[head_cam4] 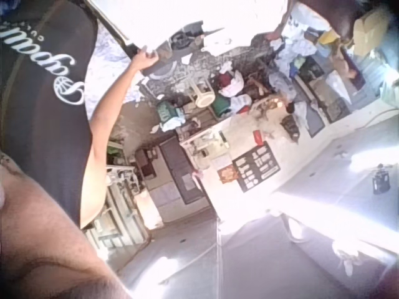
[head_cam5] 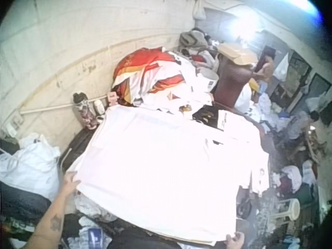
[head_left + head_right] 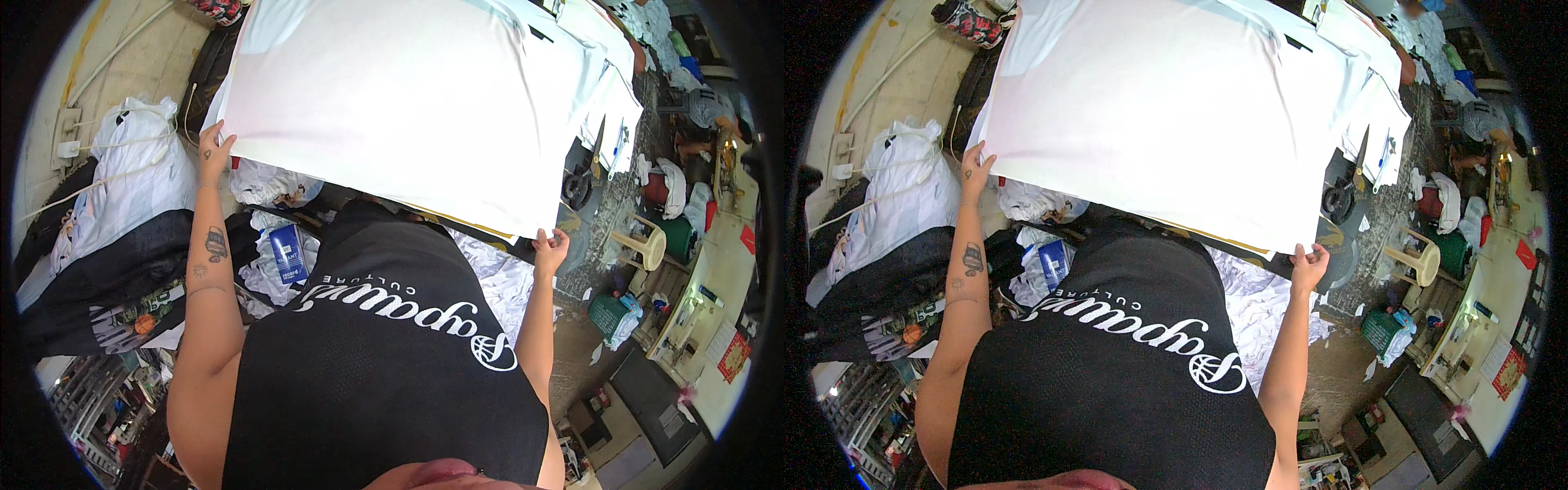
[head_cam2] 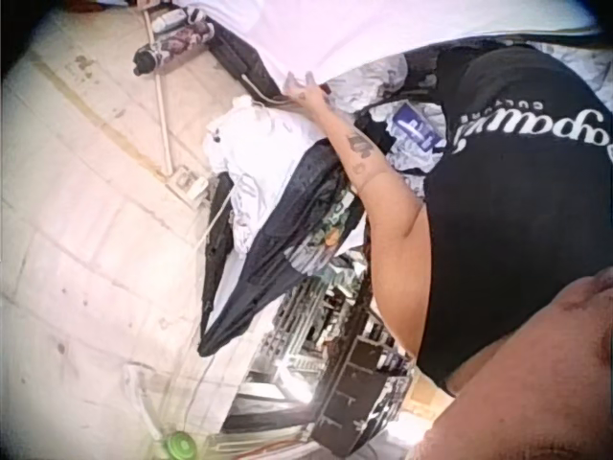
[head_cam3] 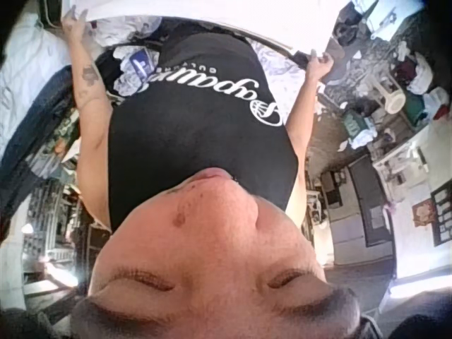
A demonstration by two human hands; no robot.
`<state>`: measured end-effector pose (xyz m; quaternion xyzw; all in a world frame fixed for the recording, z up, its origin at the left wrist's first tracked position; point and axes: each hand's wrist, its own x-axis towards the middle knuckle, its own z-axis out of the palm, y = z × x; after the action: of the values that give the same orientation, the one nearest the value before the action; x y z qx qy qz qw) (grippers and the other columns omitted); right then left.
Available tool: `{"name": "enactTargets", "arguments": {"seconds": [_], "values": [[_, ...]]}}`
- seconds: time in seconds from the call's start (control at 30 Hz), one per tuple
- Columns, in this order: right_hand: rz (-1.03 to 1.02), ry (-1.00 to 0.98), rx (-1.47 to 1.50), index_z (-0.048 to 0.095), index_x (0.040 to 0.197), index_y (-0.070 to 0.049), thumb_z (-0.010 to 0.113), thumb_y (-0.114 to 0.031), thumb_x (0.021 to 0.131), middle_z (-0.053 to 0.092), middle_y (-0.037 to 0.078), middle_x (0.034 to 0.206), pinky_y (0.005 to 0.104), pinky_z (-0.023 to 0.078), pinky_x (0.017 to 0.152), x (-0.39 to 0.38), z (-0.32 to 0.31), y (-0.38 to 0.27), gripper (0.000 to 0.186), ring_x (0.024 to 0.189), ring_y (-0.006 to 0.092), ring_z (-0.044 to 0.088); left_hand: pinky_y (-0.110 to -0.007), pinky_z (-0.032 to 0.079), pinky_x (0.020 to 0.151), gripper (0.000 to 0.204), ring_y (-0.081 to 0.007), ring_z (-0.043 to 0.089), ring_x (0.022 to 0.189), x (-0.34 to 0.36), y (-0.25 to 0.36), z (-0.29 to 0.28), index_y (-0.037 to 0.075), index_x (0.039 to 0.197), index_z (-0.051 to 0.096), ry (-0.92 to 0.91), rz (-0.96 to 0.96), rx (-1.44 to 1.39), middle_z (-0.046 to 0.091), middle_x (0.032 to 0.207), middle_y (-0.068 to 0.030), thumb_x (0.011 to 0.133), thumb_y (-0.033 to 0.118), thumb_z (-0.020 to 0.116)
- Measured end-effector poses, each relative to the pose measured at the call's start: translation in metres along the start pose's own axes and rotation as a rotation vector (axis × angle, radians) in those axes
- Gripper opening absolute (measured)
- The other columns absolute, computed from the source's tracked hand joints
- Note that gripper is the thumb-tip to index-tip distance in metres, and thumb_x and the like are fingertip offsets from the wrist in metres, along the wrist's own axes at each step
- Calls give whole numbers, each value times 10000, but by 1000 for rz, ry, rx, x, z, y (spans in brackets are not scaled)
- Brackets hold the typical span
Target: The person uses shears to cut a red and white patterned fabric on a cluttered worktable. They repeatedly trim edges, flip the fabric, and remove cut pieces, continuing the cutting process across multiple sections.
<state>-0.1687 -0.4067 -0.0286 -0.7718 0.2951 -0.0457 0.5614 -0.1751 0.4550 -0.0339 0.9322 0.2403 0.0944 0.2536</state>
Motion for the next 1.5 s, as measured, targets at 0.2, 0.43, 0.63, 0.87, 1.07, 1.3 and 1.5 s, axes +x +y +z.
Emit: {"name": "enactTargets", "arguments": {"seconds": [0.2, 0.43, 0.63, 0.87, 1.07, 1.3, 1.5], "values": [[-8, 38, -283, 508, 1297, -29, 831, -123, 899, 651, 58, 804, 338, 576, 613, -6, 4, -10, 521, 722, 165, 680, -399, 506, 1038, 579, -316, 617, 1226, -8, 0, -1, 55, 1403, 670, -29, -24, 70, 618, 1384, -173, 867, 199, 834], [-104, 1, -720, 368, 1561, -61, 891, -275, 804, 725, 210, 993, 474, 548, 868, -41, 43, -49, 945, 885, 386, 716, -514, 412, 1150, 563, -382, 498, 1364, -14, 41, 8, 71, 1447, 622, -97, -179, 384, 544, 1444, -203, 948, 324, 691], [42, 157, -918, 243, 1631, -24, 883, -260, 794, 605, 356, 1278, 493, 502, 1004, -56, 45, -54, 1081, 1169, 454, 621, -620, 264, 1218, 601, -416, 390, 1478, 65, 119, 25, 111, 1517, 546, -206, -421, 551, 425, 1605, -222, 977, 371, 510], [-359, -61, -832, 524, 1469, -7, 794, -120, 871, 586, 268, 1358, 522, 416, 1119, 40, 123, -123, 667, 1290, 456, 529, -474, 458, 1129, 483, -403, 559, 1316, 266, 230, 125, 91, 1453, 569, 53, 339, -59, 601, 1385, -196, 971, 68, 600], [-852, -293, -618, 683, 1277, -50, 734, -128, 921, 666, 186, 1301, 487, 462, 1090, 211, 267, -188, 368, 1233, 405, 594, -548, 411, 1113, 456, -353, 504, 1367, 350, 257, 192, 161, 1429, 604, 103, 272, 265, 565, 1439, -162, 974, 189, 624], [-590, 184, -1219, 549, 1474, -122, 673, -405, 975, 581, 213, 1429, 539, 500, 1048, 345, 303, -258, 587, 1317, 417, 556, -559, 329, 1162, 453, -366, 442, 1421, 364, 244, 205, 188, 1456, 584, 166, 285, 225, 526, 1477, -149, 1007, 247, 605], [-811, -297, -1225, 546, 1497, -200, 687, -452, 969, 545, 196, 1469, 501, 465, 1108, 234, 231, -201, 601, 1367, 411, 524, -525, 318, 1207, 437, -377, 447, 1441, 322, 231, 160, 146, 1466, 594, -8, 408, 208, 493, 1535, -191, 1039, 237, 597]]}}
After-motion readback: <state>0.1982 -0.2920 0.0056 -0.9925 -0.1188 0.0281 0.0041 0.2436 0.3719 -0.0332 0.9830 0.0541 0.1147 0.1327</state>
